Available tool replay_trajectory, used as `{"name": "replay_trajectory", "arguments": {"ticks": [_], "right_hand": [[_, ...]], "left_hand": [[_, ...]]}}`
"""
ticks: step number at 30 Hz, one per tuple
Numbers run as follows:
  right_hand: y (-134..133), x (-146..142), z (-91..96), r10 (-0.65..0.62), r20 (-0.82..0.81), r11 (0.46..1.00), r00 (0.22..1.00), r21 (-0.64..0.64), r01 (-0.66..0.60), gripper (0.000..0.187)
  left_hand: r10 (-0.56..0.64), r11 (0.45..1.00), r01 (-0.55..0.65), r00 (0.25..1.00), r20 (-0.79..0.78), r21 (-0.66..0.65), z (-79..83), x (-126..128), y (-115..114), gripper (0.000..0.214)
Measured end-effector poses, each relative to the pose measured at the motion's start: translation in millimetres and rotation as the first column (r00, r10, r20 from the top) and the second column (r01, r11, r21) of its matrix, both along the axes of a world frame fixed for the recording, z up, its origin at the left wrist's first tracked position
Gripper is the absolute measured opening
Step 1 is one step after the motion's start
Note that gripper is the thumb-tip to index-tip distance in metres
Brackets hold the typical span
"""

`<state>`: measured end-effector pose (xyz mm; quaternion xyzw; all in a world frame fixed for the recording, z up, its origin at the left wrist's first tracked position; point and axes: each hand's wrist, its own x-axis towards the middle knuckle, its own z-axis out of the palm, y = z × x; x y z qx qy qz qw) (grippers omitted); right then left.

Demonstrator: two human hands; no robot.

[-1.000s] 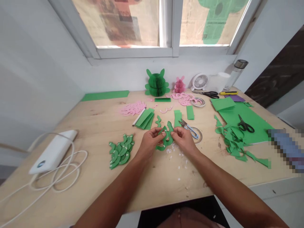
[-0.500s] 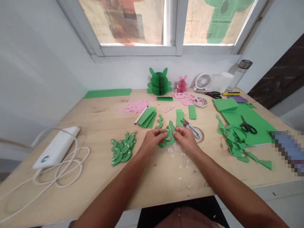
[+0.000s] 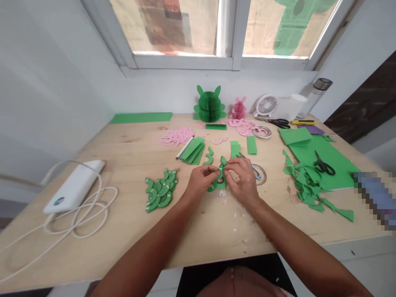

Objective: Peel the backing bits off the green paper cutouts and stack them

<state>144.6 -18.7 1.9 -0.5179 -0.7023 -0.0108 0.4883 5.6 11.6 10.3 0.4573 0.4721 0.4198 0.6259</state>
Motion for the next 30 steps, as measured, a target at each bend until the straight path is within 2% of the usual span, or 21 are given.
{"name": "replay_trajectory", "arguments": {"ticks": [7,10,16,24,30], "right_hand": [[-0.7,-0.3,-2.0,-0.086,0.138,0.995,0.987,0.051,0.080,0.011],[-1.7,-0.5,-0.4,-0.112,0.168,0.992,0.979,0.073,0.101,0.010],[-2.2,0.1,-0.2,-0.106,0.163,0.994,0.981,0.049,0.099,0.011],[-2.7,0.1,-0.1,-0.097,0.176,0.995,0.980,0.039,0.091,0.012],[-3.8,-1.8,1.7,-0.097,0.224,0.995,0.970,0.039,0.090,0.012]], "left_hand": [[-0.069,0.978,0.084,0.994,-0.084,0.191,-7.9,-0.4,1.6,0.011],[-0.059,0.945,0.120,0.978,-0.202,0.305,-8.6,-2.5,1.3,0.010],[0.014,0.858,0.189,0.920,-0.391,0.478,1.7,-5.9,-2.2,0.010],[-0.064,0.884,0.218,0.932,-0.356,0.413,-2.7,-6.0,0.5,0.012],[-0.032,0.875,0.216,0.919,-0.393,0.433,-0.9,-5.1,-1.6,0.011]]}}
